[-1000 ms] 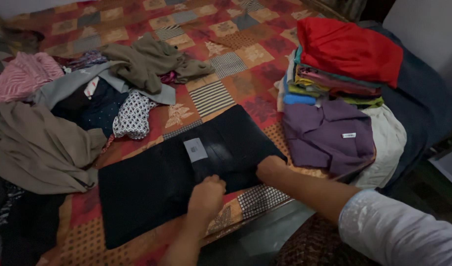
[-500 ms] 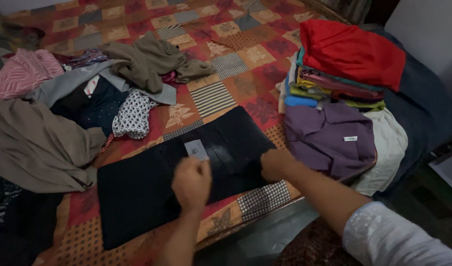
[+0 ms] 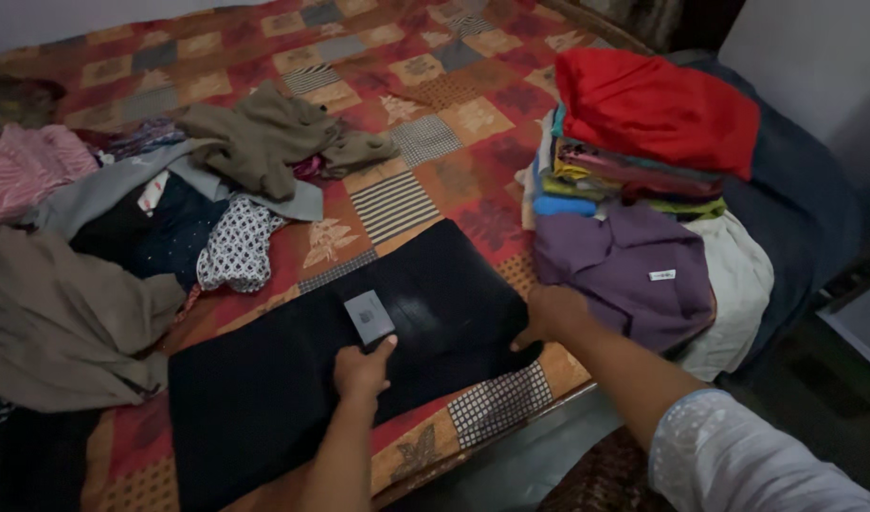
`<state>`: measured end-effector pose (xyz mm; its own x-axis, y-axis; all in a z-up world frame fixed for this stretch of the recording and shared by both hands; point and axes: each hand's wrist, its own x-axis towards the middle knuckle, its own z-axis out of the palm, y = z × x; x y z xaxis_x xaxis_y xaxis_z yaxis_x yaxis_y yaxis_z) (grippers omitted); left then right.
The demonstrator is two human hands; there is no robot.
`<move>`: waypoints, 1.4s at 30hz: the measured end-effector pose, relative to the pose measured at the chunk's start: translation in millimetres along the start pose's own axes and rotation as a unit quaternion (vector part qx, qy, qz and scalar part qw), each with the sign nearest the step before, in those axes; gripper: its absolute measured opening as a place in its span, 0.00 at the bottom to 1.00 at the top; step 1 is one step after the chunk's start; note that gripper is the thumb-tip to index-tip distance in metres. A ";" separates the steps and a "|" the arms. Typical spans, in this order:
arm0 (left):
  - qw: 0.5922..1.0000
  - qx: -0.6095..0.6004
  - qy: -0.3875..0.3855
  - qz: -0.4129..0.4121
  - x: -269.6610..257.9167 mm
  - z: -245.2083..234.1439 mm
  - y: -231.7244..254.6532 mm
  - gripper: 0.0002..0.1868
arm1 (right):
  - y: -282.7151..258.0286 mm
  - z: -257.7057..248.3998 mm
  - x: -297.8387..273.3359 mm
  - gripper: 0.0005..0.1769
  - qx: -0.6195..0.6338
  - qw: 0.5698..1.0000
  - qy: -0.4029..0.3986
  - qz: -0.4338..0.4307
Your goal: The person folds a pair of black trousers on a bed, smoothing and aligning the legs before folding them into a compact rectangle. The person then folds a beige shirt and places it on the bed.
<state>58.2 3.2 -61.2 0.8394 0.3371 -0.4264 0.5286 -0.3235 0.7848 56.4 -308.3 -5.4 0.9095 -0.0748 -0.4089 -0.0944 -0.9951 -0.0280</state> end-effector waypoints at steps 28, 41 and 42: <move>0.962 -0.229 -0.142 0.041 3.2 24.0 -19.7 0.32 | 4.5 35.0 4.1 0.54 -0.112 0.971 0.116 -0.176; 0.930 -0.166 -0.187 0.269 -6.6 23.7 49.2 0.37 | -14.5 88.8 54.9 0.46 -0.186 0.971 0.143 -0.049; 0.947 -0.156 -0.160 0.232 -6.3 18.5 47.8 0.37 | -15.0 89.7 56.9 0.45 -0.199 0.969 0.135 -0.055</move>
<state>80.5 -30.8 -29.4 0.9938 -0.0781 -0.0789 0.0727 -0.0782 0.9943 73.3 -291.9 -110.1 0.9832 0.0719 -0.1678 0.1232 -0.9396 0.3192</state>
